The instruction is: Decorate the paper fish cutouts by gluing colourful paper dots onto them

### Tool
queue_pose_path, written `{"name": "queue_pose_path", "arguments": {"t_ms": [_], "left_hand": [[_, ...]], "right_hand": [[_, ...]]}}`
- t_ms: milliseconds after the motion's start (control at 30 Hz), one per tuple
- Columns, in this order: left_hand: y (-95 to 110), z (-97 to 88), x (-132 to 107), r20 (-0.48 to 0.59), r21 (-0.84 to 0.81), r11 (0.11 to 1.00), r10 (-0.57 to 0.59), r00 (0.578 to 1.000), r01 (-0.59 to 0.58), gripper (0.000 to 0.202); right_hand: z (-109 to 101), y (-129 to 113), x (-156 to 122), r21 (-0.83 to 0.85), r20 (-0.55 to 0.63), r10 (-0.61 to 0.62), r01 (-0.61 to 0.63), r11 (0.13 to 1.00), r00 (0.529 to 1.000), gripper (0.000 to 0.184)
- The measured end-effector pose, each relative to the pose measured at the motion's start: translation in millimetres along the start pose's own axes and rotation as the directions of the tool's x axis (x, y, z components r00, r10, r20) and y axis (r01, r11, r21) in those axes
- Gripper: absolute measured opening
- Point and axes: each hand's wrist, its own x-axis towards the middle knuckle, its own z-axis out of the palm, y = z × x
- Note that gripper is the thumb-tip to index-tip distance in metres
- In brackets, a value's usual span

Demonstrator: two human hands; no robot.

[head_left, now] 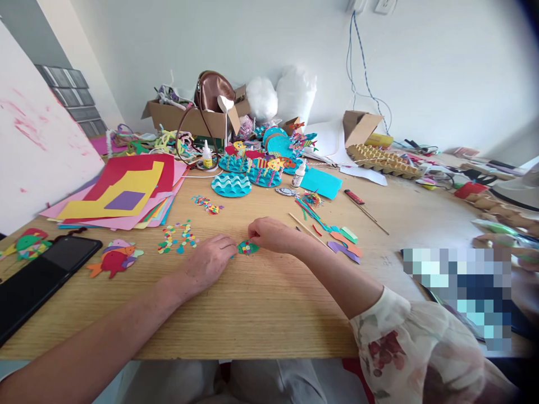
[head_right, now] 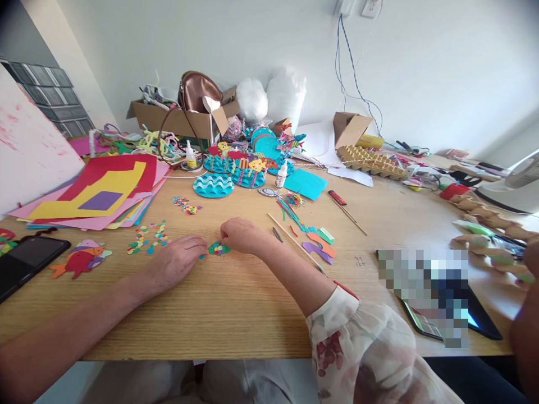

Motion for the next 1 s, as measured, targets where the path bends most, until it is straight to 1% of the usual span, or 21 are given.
{"name": "queue_pose_path", "arguments": {"t_ms": [133, 333, 500, 633, 767, 1000], "left_hand": [[-0.4, -0.6, -0.8, 0.018, -0.013, 1.0, -0.011, 1.0, 0.011, 0.027], [-2.4, 3.0, -2.1, 0.013, -0.015, 1.0, -0.02, 1.0, 0.02, 0.028], [-3.1, 4.5, -1.6, 0.003, -0.02, 1.0, 0.005, 1.0, -0.005, 0.029], [-2.2, 2.5, -0.7, 0.016, 0.005, 1.0, 0.004, 1.0, -0.005, 0.03], [-1.5, 0.9, -0.3, 0.017, 0.013, 1.0, 0.019, 1.0, -0.019, 0.03], [-3.4, 3.4, -1.3, 0.02, -0.007, 1.0, 0.012, 1.0, -0.012, 0.028]], "right_hand": [[0.0, -0.5, 0.4, -0.01, 0.005, 0.007, -0.007, 1.0, 1.0, 0.022], [-2.1, -3.3, -0.4, -0.031, 0.012, 0.028, -0.027, 0.999, 1.0, 0.022], [-2.7, -3.8, -0.5, -0.045, -0.003, 0.029, -0.029, 0.999, 1.0, 0.022], [-2.5, -3.9, -0.1, -0.049, -0.008, 0.029, -0.029, 0.998, 1.0, 0.023], [-3.5, -4.6, -0.2, -0.041, 0.01, 0.018, -0.017, 0.999, 1.0, 0.024], [-3.3, -4.7, 0.8, -0.048, 0.027, 0.02, -0.019, 0.999, 0.999, 0.024]]}}
